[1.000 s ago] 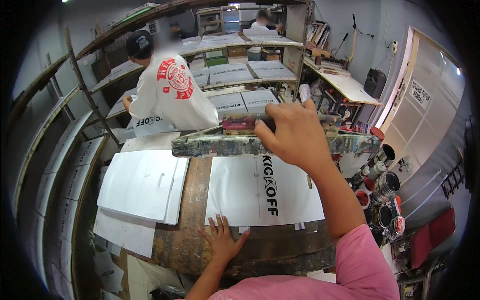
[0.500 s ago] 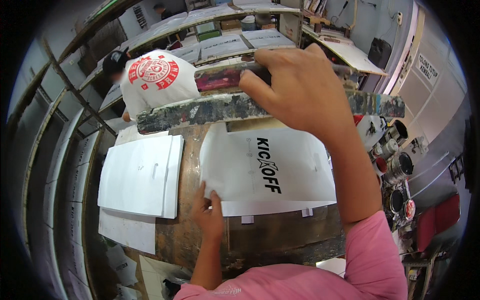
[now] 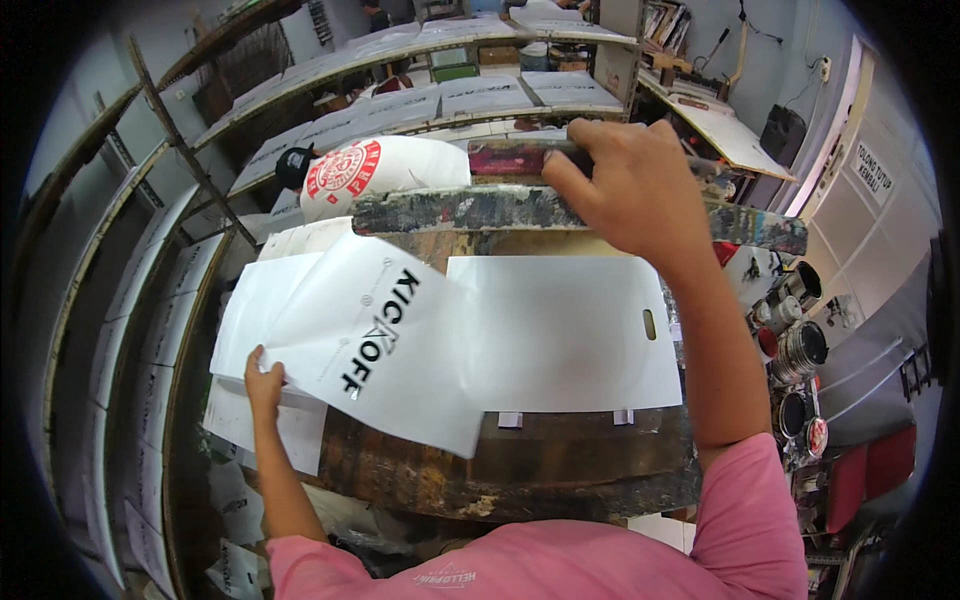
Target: The person performs screen printing on white plastic bags by placing a bag on the base, lowering the screen frame, and using a squeegee to spread black ink across the stencil multiple times before lifting the frame and setting the bag aside.
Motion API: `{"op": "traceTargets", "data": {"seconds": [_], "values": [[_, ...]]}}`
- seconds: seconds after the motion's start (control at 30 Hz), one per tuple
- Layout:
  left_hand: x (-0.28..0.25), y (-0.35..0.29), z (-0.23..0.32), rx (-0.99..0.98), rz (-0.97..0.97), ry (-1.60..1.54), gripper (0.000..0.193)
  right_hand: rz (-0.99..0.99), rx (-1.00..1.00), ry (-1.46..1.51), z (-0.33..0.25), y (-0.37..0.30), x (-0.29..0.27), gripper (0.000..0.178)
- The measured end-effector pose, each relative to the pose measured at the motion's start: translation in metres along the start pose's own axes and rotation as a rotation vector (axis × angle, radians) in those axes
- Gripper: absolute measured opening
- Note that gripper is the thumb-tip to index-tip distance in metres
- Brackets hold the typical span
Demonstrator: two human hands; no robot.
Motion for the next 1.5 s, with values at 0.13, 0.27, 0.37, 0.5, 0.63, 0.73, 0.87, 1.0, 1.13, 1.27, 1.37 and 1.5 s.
{"op": "traceTargets", "data": {"seconds": [0.13, 0.27, 0.37, 0.5, 0.63, 0.73, 0.87, 1.0, 1.13, 1.27, 1.37, 1.5], "values": [[-0.058, 0.089, -0.071, -0.019, 0.045, 0.336, 0.074, -0.055, 0.039, -0.002, -0.002, -0.009, 0.003, 0.044], [-0.076, 0.118, -0.08, -0.315, 0.197, 0.8, 0.082, -0.121, 0.055, -0.041, -0.004, -0.012, 0.004, 0.051], [0.005, 0.063, 0.036, 0.04, 0.237, 0.825, 0.085, -0.132, 0.059, -0.031, -0.004, -0.014, 0.002, 0.052], [0.193, -0.133, 0.184, 0.5, -0.748, -0.451, 0.073, -0.144, 0.072, -0.031, -0.015, -0.053, 0.019, 0.058], [0.229, -0.251, 0.221, 0.177, -0.841, -1.335, 0.1, -0.267, 0.013, -0.147, -0.051, -0.149, 0.076, 0.073], [0.248, -0.289, 0.162, -0.339, -0.671, -1.512, 0.104, -0.501, -0.077, -0.053, -0.055, -0.202, 0.13, 0.057], [0.27, -0.296, 0.097, -0.392, -0.742, -1.234, 0.104, -0.769, 0.014, 0.203, -0.044, -0.249, 0.184, 0.04], [0.286, -0.303, 0.047, -0.457, -0.739, -1.166, 0.102, -0.791, 0.074, 0.317, -0.044, -0.273, 0.21, 0.038], [0.29, -0.307, 0.033, -0.509, -0.727, -1.238, 0.106, -0.733, 0.062, 0.279, -0.052, -0.282, 0.219, 0.04], [0.289, -0.307, 0.027, -0.533, -0.721, -1.179, 0.108, -0.845, 0.046, 0.244, -0.054, -0.286, 0.24, 0.048], [0.288, -0.311, 0.01, -0.625, -0.665, -1.178, 0.103, -0.677, -0.035, 0.212, -0.041, -0.263, 0.251, 0.055], [0.288, -0.313, 0.002, -0.529, -0.735, -1.299, 0.101, -0.564, -0.054, 0.191, 0.004, -0.21, 0.298, 0.057]]}}
Point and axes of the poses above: each hand's wrist, its own y-axis towards the middle knuckle, its own x-axis out of the palm, z = x × y, the point moved 9 cm from there along y, towards the middle knuckle, and after that the axes turned 14 degrees about -z, right-handed, at the moved point
